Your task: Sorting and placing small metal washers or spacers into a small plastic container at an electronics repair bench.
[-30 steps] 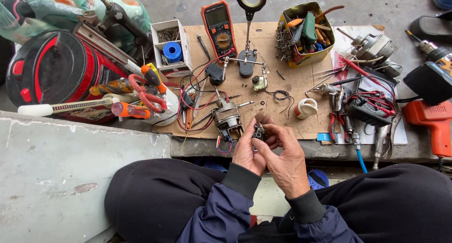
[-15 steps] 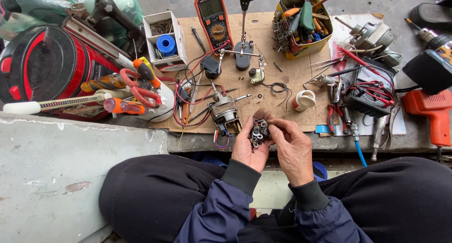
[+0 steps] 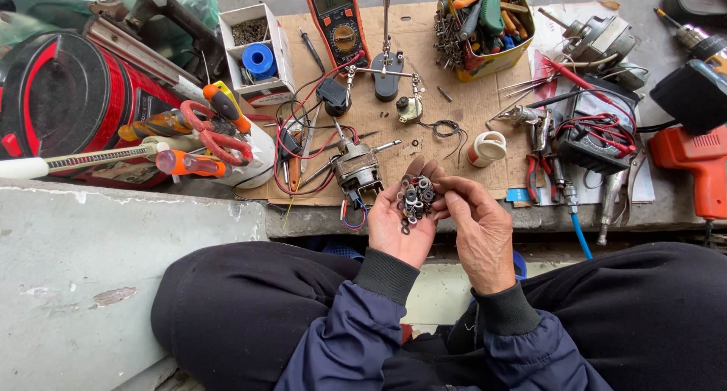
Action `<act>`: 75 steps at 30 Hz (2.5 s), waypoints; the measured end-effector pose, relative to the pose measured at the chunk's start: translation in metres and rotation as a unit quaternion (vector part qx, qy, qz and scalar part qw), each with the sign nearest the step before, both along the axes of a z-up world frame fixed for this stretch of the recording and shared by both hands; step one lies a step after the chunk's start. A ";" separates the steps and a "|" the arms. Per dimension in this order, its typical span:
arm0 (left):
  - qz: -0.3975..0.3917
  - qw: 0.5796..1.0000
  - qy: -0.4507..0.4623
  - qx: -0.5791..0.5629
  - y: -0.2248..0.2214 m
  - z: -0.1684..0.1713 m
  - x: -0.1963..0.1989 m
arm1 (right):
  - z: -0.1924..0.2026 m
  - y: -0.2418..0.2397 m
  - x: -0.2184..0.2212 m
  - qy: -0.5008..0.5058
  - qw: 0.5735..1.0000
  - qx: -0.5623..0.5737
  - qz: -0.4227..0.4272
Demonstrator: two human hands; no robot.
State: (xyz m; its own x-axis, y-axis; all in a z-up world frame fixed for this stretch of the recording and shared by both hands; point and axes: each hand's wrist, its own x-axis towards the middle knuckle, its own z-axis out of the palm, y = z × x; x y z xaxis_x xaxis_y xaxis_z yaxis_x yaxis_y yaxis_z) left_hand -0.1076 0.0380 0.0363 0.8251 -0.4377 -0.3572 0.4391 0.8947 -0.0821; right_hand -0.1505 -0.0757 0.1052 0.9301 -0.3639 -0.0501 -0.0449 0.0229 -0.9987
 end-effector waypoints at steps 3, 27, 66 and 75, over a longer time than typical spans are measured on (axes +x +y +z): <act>-0.001 1.000 -0.003 -0.006 0.001 0.004 0.001 | 0.007 0.001 -0.002 -0.007 1.000 -0.003 0.004; 0.035 0.999 0.029 -0.012 -0.013 -0.009 0.000 | 0.004 0.017 -0.025 -0.026 0.957 -0.278 0.075; 0.072 0.990 0.058 -0.105 -0.014 0.002 0.086 | 0.008 0.009 0.054 -0.044 0.951 -0.289 0.102; 0.064 0.993 0.084 -0.051 -0.018 0.004 0.088 | -0.010 0.008 0.062 0.040 0.968 -0.245 0.028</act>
